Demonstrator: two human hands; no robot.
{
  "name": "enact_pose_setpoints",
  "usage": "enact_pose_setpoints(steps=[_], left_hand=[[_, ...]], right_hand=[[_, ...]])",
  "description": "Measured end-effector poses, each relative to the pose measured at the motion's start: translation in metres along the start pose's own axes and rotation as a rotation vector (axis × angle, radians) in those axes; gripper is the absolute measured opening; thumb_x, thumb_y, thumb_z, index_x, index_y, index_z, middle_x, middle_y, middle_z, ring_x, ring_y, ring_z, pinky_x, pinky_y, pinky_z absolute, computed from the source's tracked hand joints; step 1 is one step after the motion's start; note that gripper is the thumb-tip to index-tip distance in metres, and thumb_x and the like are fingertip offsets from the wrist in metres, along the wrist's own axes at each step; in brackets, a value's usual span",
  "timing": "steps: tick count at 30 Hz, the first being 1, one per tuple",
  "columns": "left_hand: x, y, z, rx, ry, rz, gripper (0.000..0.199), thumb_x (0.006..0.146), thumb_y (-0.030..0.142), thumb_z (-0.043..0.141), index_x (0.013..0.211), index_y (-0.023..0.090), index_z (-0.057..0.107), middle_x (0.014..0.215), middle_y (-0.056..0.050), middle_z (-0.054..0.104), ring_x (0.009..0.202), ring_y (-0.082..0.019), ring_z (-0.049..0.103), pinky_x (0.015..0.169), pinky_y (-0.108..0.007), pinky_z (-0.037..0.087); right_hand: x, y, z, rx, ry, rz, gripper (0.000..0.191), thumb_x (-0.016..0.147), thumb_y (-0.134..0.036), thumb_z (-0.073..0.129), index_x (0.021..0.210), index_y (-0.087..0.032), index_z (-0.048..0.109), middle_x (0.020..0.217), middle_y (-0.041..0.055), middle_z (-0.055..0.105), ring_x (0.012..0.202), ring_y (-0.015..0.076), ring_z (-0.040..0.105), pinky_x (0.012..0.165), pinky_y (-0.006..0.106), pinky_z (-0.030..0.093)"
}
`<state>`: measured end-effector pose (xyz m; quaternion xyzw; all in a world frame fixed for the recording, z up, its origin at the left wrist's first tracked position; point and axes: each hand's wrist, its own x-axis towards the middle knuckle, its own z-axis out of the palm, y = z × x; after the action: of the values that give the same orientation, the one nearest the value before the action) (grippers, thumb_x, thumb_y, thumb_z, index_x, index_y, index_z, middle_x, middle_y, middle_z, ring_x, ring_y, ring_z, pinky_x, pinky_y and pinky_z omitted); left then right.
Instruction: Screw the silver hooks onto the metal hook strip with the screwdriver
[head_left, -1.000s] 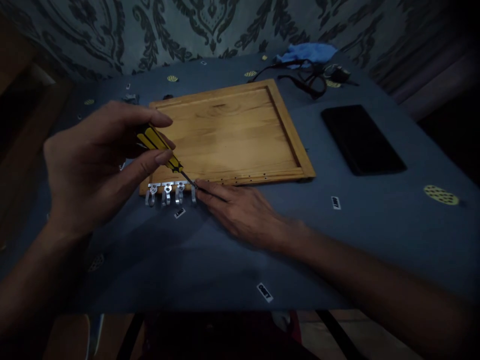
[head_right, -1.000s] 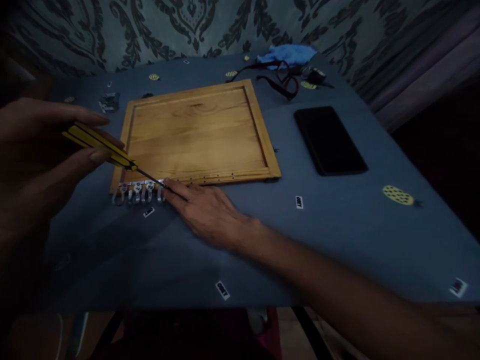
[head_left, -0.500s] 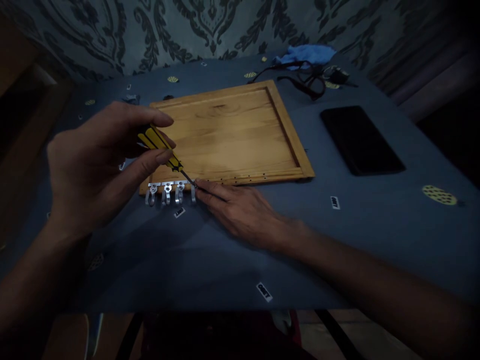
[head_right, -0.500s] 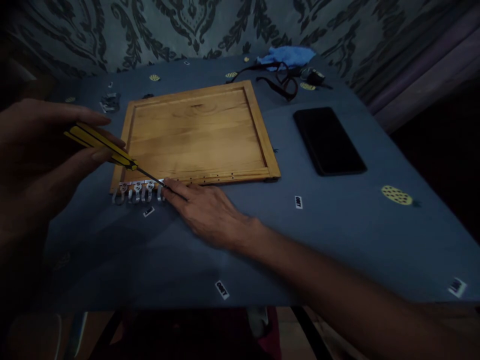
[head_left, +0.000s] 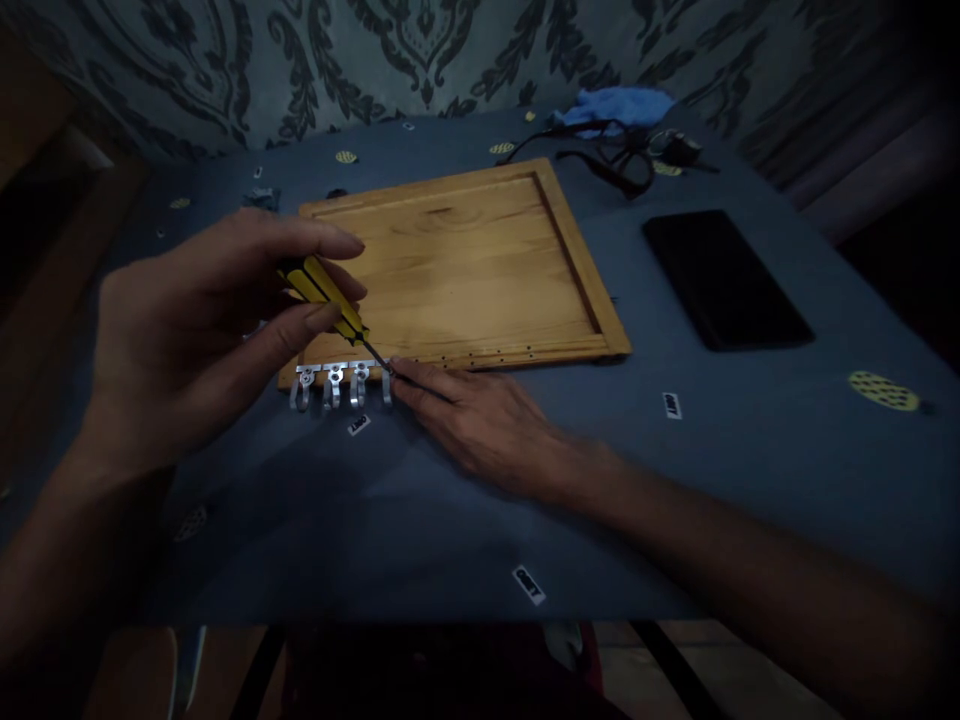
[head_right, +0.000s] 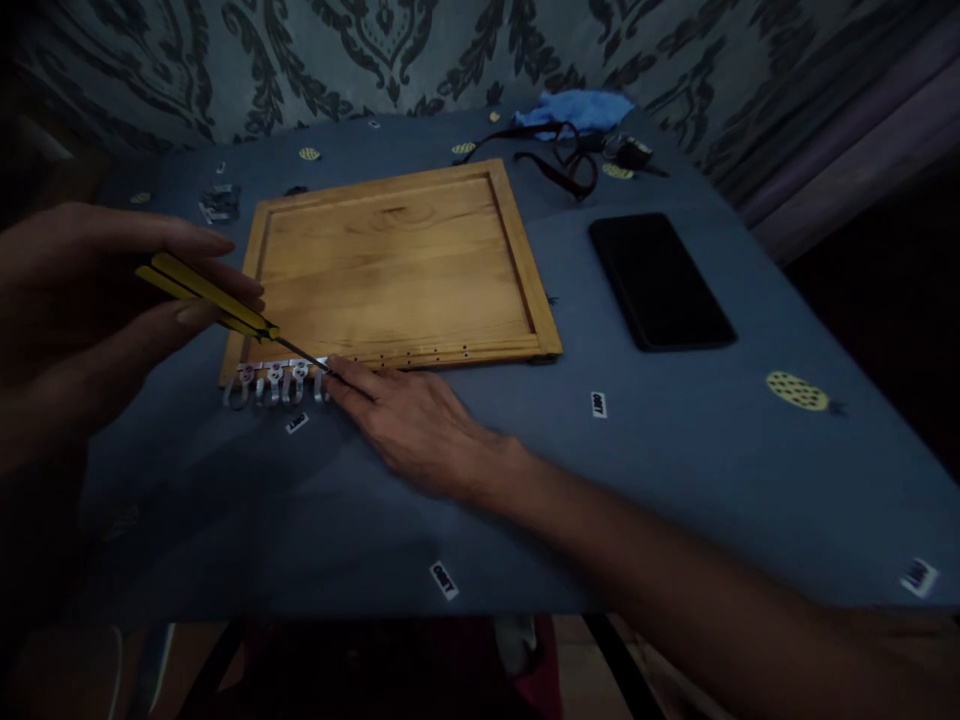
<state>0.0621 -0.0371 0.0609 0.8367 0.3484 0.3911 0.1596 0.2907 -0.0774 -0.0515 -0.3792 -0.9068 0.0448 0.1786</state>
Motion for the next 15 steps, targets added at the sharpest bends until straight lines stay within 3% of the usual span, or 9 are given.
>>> enact_pose_setpoints(steps=[3, 8, 12, 15], left_hand=[[0.003, -0.006, -0.001, -0.031, -0.018, 0.026, 0.047, 0.088, 0.018, 0.081, 0.129, 0.041, 0.078, 0.111, 0.002, 0.080, 0.102, -0.028, 0.080, 0.082, -0.049, 0.072], [0.008, -0.023, -0.002, -0.174, -0.086, 0.110, 0.047, 0.086, 0.018, 0.083, 0.127, 0.041, 0.080, 0.109, -0.002, 0.081, 0.094, -0.029, 0.082, 0.075, -0.045, 0.075], [0.007, -0.022, 0.002, -0.100, -0.027, 0.101, 0.045, 0.088, 0.021, 0.085, 0.128, 0.042, 0.079, 0.112, -0.002, 0.080, 0.096, -0.029, 0.082, 0.078, -0.045, 0.074], [0.006, -0.018, 0.005, -0.016, 0.016, 0.116, 0.044, 0.087, 0.025, 0.089, 0.127, 0.042, 0.080, 0.111, 0.000, 0.080, 0.094, -0.026, 0.080, 0.071, -0.039, 0.072]], right_hand=[[0.001, 0.000, -0.001, -0.001, -0.005, -0.002, 0.053, 0.104, -0.010, 0.051, 0.156, -0.016, 0.059, 0.161, 0.0134, 0.061, 0.125, 0.0271, 0.074, 0.091, 0.040, 0.067], [0.002, 0.000, -0.003, -0.002, -0.017, -0.017, 0.054, 0.104, -0.009, 0.051, 0.158, -0.012, 0.055, 0.163, 0.0165, 0.059, 0.125, 0.0297, 0.075, 0.089, 0.042, 0.068], [0.001, 0.000, -0.002, 0.012, -0.026, -0.008, 0.054, 0.105, -0.010, 0.051, 0.158, -0.013, 0.056, 0.162, 0.0172, 0.059, 0.125, 0.0299, 0.074, 0.090, 0.044, 0.069], [0.000, 0.000, -0.001, 0.005, -0.016, -0.012, 0.052, 0.104, -0.010, 0.051, 0.156, -0.013, 0.058, 0.161, 0.0166, 0.060, 0.123, 0.0286, 0.075, 0.092, 0.043, 0.068]])
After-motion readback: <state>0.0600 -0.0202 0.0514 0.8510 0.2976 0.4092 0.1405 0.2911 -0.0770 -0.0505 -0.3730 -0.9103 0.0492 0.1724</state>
